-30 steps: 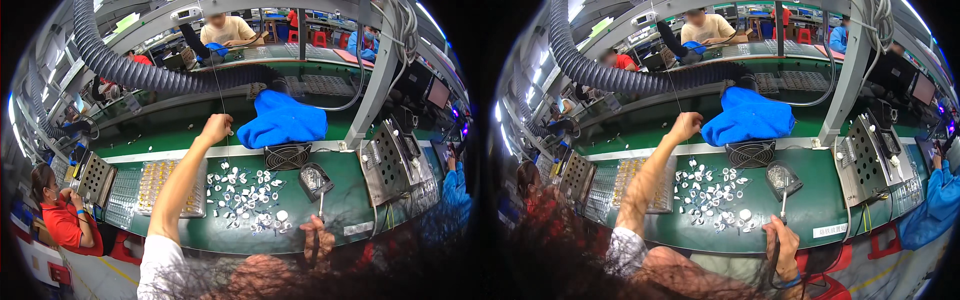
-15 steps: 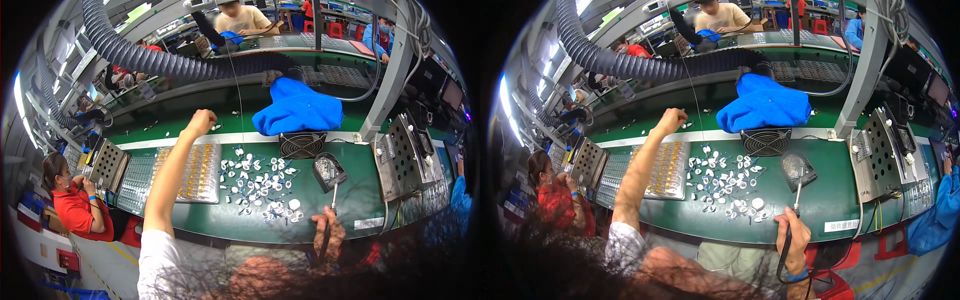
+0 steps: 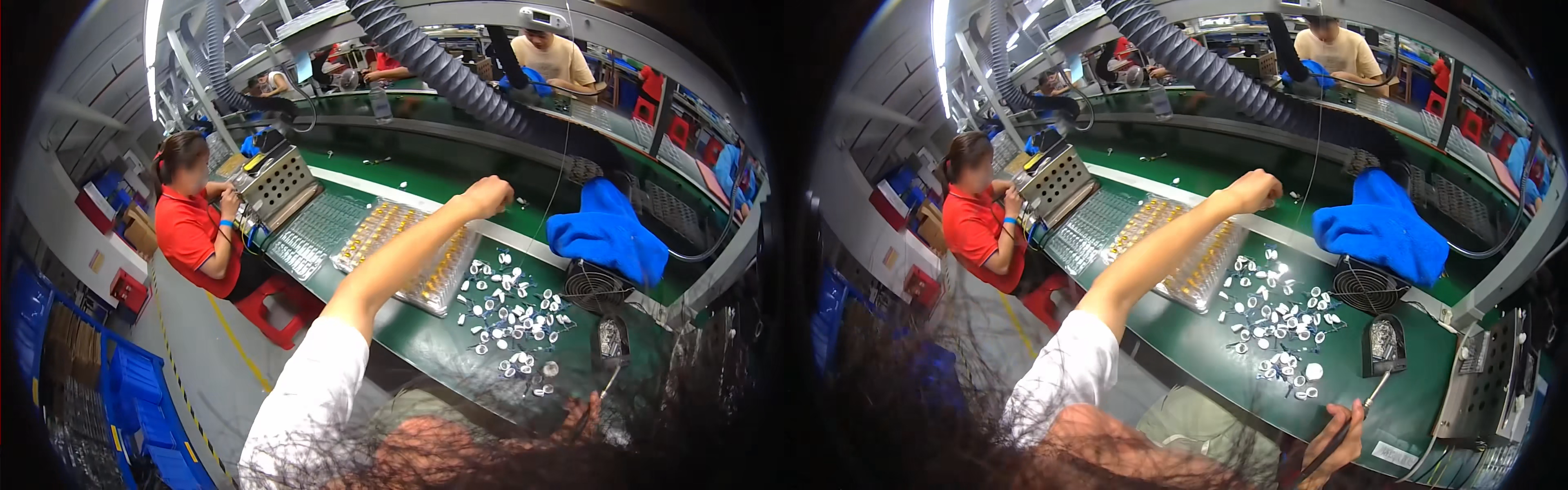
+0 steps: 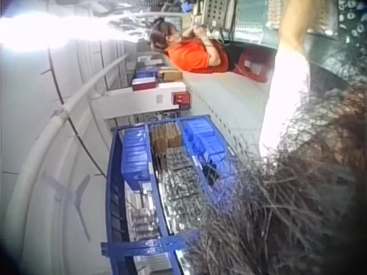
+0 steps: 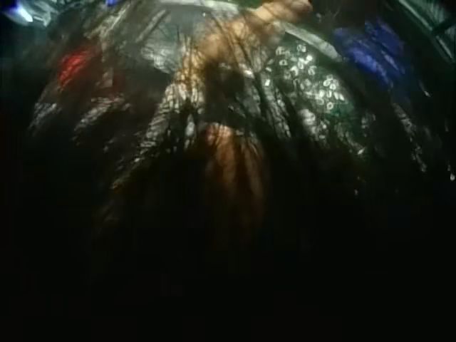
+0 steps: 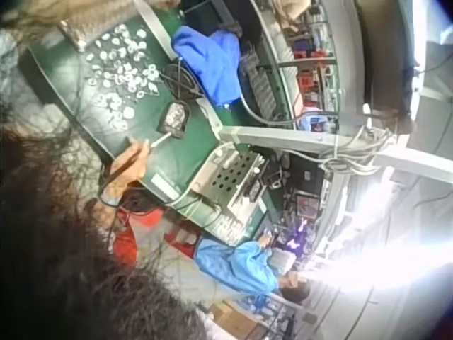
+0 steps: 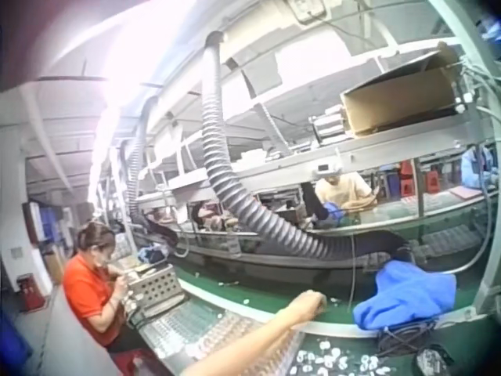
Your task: Soldering electronic components and organizing them into sorting trays.
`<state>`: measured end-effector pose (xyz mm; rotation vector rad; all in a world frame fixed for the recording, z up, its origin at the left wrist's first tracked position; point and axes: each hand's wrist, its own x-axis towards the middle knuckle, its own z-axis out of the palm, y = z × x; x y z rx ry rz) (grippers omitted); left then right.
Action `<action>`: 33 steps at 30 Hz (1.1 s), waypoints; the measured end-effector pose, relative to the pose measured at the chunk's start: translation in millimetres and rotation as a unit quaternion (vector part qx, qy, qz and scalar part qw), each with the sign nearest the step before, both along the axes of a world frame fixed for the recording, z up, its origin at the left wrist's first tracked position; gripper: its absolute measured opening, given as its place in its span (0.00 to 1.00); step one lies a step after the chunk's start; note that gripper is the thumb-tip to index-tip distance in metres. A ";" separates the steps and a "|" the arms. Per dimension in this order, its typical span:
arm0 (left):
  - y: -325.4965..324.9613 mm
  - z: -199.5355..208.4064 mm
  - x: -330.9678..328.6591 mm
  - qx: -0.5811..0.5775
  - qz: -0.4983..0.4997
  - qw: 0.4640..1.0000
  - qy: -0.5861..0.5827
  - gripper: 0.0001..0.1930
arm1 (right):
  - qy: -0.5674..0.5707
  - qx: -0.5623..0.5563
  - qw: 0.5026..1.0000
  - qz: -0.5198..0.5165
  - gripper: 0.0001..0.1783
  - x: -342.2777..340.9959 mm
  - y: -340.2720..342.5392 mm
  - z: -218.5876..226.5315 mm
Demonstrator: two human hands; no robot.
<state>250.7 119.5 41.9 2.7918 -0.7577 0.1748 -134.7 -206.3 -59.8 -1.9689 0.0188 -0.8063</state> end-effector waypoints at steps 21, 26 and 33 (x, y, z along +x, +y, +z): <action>9.8 30.0 -217.3 -0.535 -0.065 0.825 0.168 0.10 | -0.077 -0.060 0.995 0.031 0.19 3.6 8.1 30.1; -42.8 10.6 -220.9 -0.547 -0.103 0.778 0.292 0.10 | -0.105 -0.052 0.991 0.069 0.16 9.3 19.7 37.3; -84.5 1.7 -235.2 -0.454 -0.180 0.779 0.393 0.08 | -0.112 -0.070 0.989 0.059 0.16 9.9 24.2 37.0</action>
